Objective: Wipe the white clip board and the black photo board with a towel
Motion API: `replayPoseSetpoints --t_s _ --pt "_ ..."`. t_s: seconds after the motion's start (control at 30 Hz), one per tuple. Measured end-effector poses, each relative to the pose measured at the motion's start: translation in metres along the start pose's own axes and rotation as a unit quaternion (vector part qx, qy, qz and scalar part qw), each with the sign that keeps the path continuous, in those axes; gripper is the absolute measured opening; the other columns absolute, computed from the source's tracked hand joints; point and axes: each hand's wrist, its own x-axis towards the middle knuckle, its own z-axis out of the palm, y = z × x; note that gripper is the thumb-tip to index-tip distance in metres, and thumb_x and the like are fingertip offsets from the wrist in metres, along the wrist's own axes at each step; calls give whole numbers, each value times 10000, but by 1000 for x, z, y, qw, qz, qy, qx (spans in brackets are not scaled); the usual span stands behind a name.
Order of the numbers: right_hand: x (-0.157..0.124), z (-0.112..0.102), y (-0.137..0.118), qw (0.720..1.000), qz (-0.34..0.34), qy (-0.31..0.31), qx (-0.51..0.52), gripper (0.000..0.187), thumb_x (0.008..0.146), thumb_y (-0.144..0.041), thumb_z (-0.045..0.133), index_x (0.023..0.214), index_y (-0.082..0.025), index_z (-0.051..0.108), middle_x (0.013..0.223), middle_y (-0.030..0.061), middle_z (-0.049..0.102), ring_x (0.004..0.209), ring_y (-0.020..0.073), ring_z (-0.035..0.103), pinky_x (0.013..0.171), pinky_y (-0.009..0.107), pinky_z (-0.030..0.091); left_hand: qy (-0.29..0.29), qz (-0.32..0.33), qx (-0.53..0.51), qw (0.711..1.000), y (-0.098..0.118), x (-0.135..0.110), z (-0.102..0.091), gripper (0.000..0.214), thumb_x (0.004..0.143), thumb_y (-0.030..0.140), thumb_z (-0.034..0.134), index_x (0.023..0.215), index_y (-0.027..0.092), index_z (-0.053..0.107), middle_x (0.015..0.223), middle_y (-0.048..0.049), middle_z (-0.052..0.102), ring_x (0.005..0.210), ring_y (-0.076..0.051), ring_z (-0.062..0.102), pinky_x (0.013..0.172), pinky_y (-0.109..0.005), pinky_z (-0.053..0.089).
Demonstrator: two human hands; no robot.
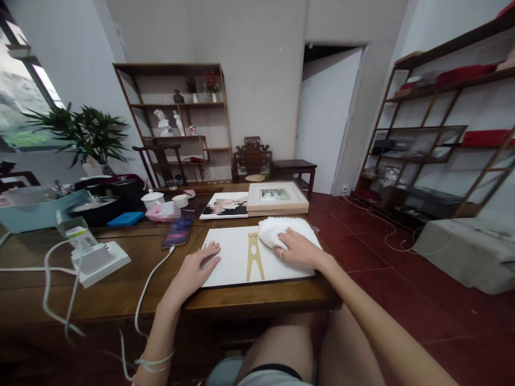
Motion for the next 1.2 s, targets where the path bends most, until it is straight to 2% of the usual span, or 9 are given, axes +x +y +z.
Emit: replayPoseSetpoints --t_s 0.13,0.23,0.4,0.5,0.63,0.8,0.93,1.07,1.2 --pt "33 1 8 1000 -5 11 -18 242 843 -297 377 873 -132 551 940 132 574 995 269 481 793 336 360 1 1 5 1000 1 0 0 368 799 330 464 1074 133 609 1198 -101 561 1203 -218 423 1040 -391 278" --pt "33 4 -1 997 -25 25 -63 202 802 -198 387 839 -120 570 913 139 593 955 269 492 823 352 338 -1 -3 7 1000 2 0 0 347 800 322 462 1069 160 611 1198 -88 562 1203 -211 423 1038 -396 281" --pt "-8 5 -26 994 -68 22 -79 209 702 -88 403 802 -121 583 1070 163 572 1048 269 470 940 362 261 -2 -1 8 1000 0 0 0 349 807 330 454 1071 162 606 1204 -93 557 1205 -205 422 1043 -399 271" --pt "-42 -3 -35 995 -81 -5 -58 213 693 -80 405 790 -137 585 1175 164 516 1073 266 462 914 351 299 1 -1 8 1000 -1 0 1 339 805 330 454 1064 175 611 1203 -84 559 1201 -206 426 1045 -401 267" --pt "-66 -18 -34 995 -69 -59 -37 215 715 -88 388 762 -176 578 933 106 598 841 224 545 758 322 376 3 -2 0 1000 1 -1 0 335 801 318 456 1062 180 614 1194 -82 566 1201 -213 424 1043 -405 269" --pt "-32 -14 -17 997 -51 -58 -22 157 763 -158 385 761 -177 540 797 71 570 744 198 518 674 288 372 2 -4 -15 1000 3 -1 -1 345 800 331 462 1061 165 617 1193 -85 566 1208 -225 412 1040 -404 275" --pt "18 9 -13 999 -11 32 -1 180 795 -162 356 778 -162 535 833 90 584 828 216 509 712 289 354 1 -6 -15 1000 3 -1 -1 338 795 331 473 1054 171 621 1192 -90 565 1204 -229 418 1038 -414 274" --pt "47 24 -32 995 38 95 16 254 811 -124 289 832 -141 541 912 115 608 870 226 513 793 322 326 2 -4 -7 1000 0 0 0 336 798 328 470 1058 176 619 1199 -81 562 1204 -220 418 1041 -402 271" --pt "42 30 -59 995 14 95 13 235 772 -105 339 845 -146 559 933 106 628 941 222 519 888 341 291 5 1 -2 1000 -5 0 3 345 803 331 464 1069 172 614 1206 -80 557 1206 -211 419 1041 -392 276"
